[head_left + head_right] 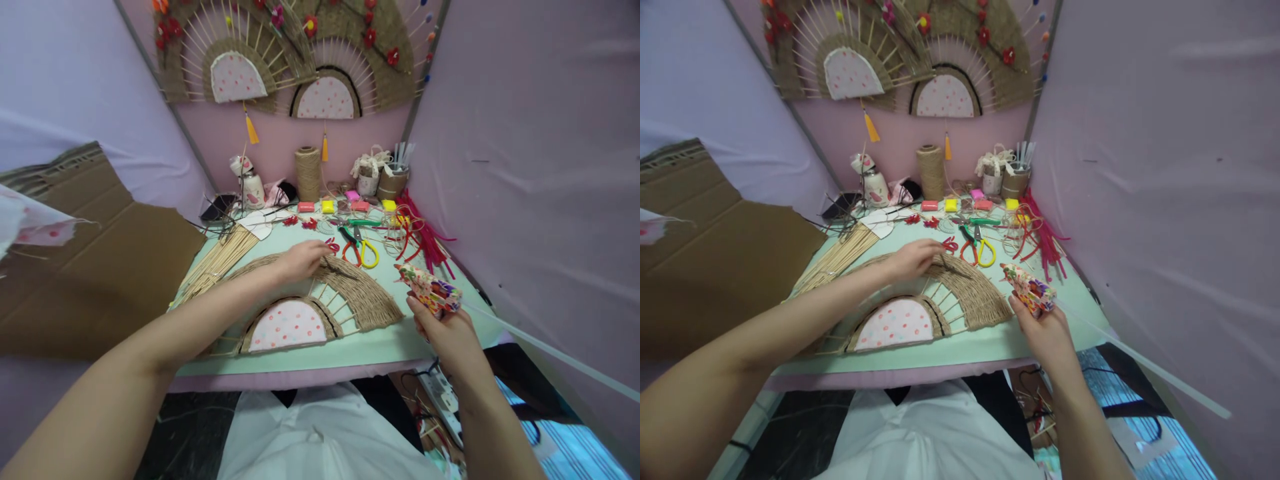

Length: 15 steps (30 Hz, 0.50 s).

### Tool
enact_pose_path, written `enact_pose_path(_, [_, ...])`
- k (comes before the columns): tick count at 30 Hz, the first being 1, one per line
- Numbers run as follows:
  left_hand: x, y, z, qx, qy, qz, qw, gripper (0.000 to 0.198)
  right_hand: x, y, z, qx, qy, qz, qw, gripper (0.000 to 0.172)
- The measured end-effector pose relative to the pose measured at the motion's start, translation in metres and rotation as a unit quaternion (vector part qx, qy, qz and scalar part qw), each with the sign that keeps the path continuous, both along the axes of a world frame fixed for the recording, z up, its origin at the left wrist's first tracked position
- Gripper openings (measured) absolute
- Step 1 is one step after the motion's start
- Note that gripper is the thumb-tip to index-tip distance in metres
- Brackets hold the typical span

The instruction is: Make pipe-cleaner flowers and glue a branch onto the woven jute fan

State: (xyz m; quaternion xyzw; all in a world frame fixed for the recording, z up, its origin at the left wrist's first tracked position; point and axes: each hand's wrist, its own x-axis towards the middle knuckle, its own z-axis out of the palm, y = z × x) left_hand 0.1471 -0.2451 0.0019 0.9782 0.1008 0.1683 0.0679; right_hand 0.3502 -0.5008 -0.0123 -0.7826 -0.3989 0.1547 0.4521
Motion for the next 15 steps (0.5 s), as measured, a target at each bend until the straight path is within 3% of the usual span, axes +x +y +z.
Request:
enact_pose_path(2, [-0.004, 0.013, 0.009, 0.010, -0.045, 0.045, 0.998, 0.038, 0.000, -0.001, 0.003, -0.031, 0.010, -0.007, 0.999, 0.039])
enact_pose_path(5, [-0.006, 0.023, 0.016, 0.016, -0.023, 0.043, 0.999, 0.034, -0.002, 0.000, 0.005, -0.053, 0.001, -0.004, 0.999, 0.042])
enact_pose_path(11, [0.004, 0.018, 0.004, -0.003, 0.066, 0.019, 0.998, 0.029, -0.005, 0.003, 0.002, -0.018, -0.009, 0.024, 1.000, 0.041])
enact_pose_path(15, [0.009, 0.015, -0.003, -0.033, 0.083, 0.013, 0.996, 0.032, -0.005, 0.003, 0.003, -0.035, 0.001, 0.017, 0.999, 0.042])
